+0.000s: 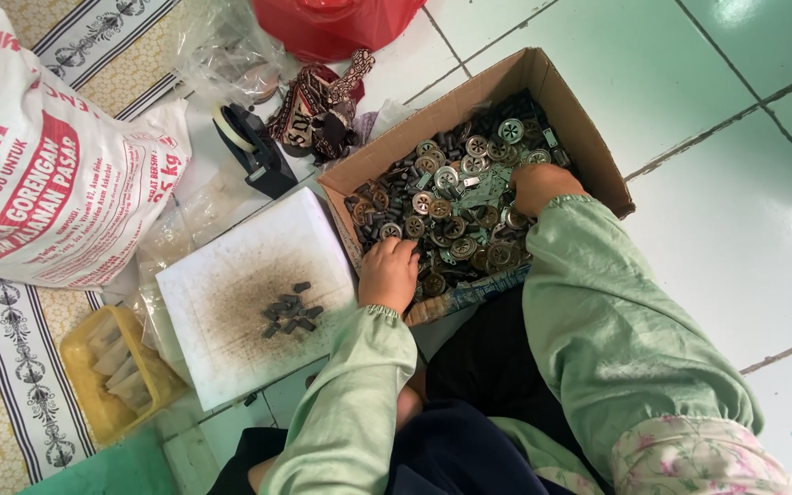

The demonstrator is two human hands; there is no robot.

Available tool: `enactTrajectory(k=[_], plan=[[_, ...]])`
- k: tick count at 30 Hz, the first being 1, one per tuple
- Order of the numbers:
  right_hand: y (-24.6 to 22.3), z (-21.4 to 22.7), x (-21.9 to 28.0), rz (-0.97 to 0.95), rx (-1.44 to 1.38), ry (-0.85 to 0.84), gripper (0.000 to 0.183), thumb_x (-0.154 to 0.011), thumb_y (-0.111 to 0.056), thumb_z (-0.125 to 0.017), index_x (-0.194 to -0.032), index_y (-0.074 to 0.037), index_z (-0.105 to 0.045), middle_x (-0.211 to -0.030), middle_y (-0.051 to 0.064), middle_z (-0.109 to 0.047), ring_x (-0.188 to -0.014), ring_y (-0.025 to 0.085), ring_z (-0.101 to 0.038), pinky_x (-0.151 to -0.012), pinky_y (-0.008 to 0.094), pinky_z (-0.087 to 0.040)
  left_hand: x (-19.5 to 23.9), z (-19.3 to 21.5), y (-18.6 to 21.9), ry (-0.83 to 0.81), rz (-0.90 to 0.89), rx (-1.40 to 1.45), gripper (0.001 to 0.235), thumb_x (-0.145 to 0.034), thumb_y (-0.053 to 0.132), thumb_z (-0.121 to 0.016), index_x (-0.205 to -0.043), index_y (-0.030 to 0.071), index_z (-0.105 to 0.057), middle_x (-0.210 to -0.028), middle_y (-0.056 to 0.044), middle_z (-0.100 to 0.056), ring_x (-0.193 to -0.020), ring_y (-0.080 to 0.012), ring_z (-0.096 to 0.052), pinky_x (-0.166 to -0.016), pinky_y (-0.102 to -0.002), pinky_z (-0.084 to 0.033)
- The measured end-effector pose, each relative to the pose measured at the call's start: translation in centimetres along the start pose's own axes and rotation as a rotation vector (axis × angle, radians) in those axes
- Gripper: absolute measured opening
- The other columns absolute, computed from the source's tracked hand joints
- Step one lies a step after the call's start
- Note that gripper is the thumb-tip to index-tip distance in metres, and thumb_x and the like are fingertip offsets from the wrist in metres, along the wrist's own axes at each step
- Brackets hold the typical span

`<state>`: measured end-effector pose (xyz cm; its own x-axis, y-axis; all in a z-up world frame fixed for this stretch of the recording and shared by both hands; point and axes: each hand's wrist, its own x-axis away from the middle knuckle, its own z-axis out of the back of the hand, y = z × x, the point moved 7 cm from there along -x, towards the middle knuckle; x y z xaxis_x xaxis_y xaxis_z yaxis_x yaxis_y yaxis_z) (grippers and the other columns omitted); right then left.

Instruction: Packaging small metal components from a bulk container into individual plastic bags while sitting on the floor.

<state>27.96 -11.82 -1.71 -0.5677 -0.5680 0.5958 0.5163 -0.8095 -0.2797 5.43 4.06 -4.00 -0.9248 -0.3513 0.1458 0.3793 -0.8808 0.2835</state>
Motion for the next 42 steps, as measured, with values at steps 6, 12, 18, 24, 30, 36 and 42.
enactTrajectory(k=[6,12,18,24,30,36,42], plan=[[-2.1,-2.1,-3.3,0.157,0.016,0.132,0.039,-0.100,-0.017,-0.057,-0.137,-0.015,-0.069,-0.122,0.016,-0.072,-0.115,0.039,-0.068,-0.096,0.056,-0.058,0.0,-1.9,-0.8,-0.069,0.016,-0.080,0.021,-0.103,0.009,-0.060,-0.124,0.005,-0.063,-0.118,-0.016,-0.060,-0.121,-0.0356,-0.063,-0.101,-0.052,-0.055],[-10.2,-4.0,-2.6,0.449,0.311,0.208,0.052,-0.084,-0.051,-0.076,-0.130,-0.028,-0.071,-0.130,0.005,-0.065,-0.129,0.031,-0.056,-0.107,0.053,-0.049,-0.1,-3.0,-1.3,-0.091,0.016,-0.088,0.021,-0.101,0.006,-0.060,-0.122,0.004,-0.064,-0.119,-0.016,-0.061,-0.121,-0.0351,-0.062,-0.103,-0.051,-0.053],[-11.6,-7.6,-4.8,0.569,0.488,0.587,0.043,-0.063,-0.050,-0.083,-0.100,-0.028,-0.077,-0.103,0.002,-0.064,-0.105,0.027,-0.056,-0.086,0.048,-0.048,-0.1,-2.6,-1.1,-0.123,0.028,-0.082,0.026,-0.098,-0.002,-0.059,-0.124,0.002,-0.062,-0.121,-0.018,-0.060,-0.122,-0.0364,-0.061,-0.105,-0.053,-0.052],[-8.0,-5.7,-6.7,0.417,0.468,0.622,0.030,-0.084,-0.038,-0.077,-0.108,-0.020,-0.076,-0.109,0.004,-0.062,-0.111,0.025,-0.055,-0.089,0.042,-0.047,-0.1,-2.7,-1.2,-0.112,0.027,-0.074,0.026,-0.097,-0.002,-0.059,-0.122,0.003,-0.062,-0.120,-0.018,-0.059,-0.122,-0.0360,-0.061,-0.105,-0.052,-0.052],[-12.6,-5.4,-0.8,0.488,0.414,0.214,0.046,-0.084,-0.054,-0.077,-0.121,-0.027,-0.072,-0.127,0.006,-0.064,-0.127,0.028,-0.054,-0.105,0.047,-0.048,-0.2,-2.9,-1.2,-0.130,0.026,-0.109,0.027,-0.094,-0.004,-0.060,-0.120,0.003,-0.062,-0.117,-0.017,-0.060,-0.119,-0.0350,-0.062,-0.104,-0.051,-0.051],[-12.9,-10.4,-3.5,0.640,0.552,0.502,0.066,-0.052,-0.057,-0.089,-0.108,-0.026,-0.070,-0.114,0.003,-0.058,-0.112,0.027,-0.051,-0.086,0.044,-0.046,-0.1,-1.9,-0.8,-0.119,0.025,-0.086,0.024,-0.095,-0.006,-0.061,-0.118,0.002,-0.062,-0.117,-0.018,-0.061,-0.119,-0.0358,-0.062,-0.104,-0.052,-0.051],[-9.9,-6.8,-6.6,0.462,0.596,0.636,0.026,-0.086,-0.034,-0.074,-0.110,-0.025,-0.073,-0.109,0.004,-0.061,-0.107,0.027,-0.052,-0.084,0.044,-0.042,-0.2,-2.3,-0.9,-0.117,0.009,-0.090,0.025,-0.097,-0.003,-0.060,-0.121,0.002,-0.063,-0.121,-0.019,-0.061,-0.121,-0.0357,-0.062,-0.104,-0.051,-0.051]])
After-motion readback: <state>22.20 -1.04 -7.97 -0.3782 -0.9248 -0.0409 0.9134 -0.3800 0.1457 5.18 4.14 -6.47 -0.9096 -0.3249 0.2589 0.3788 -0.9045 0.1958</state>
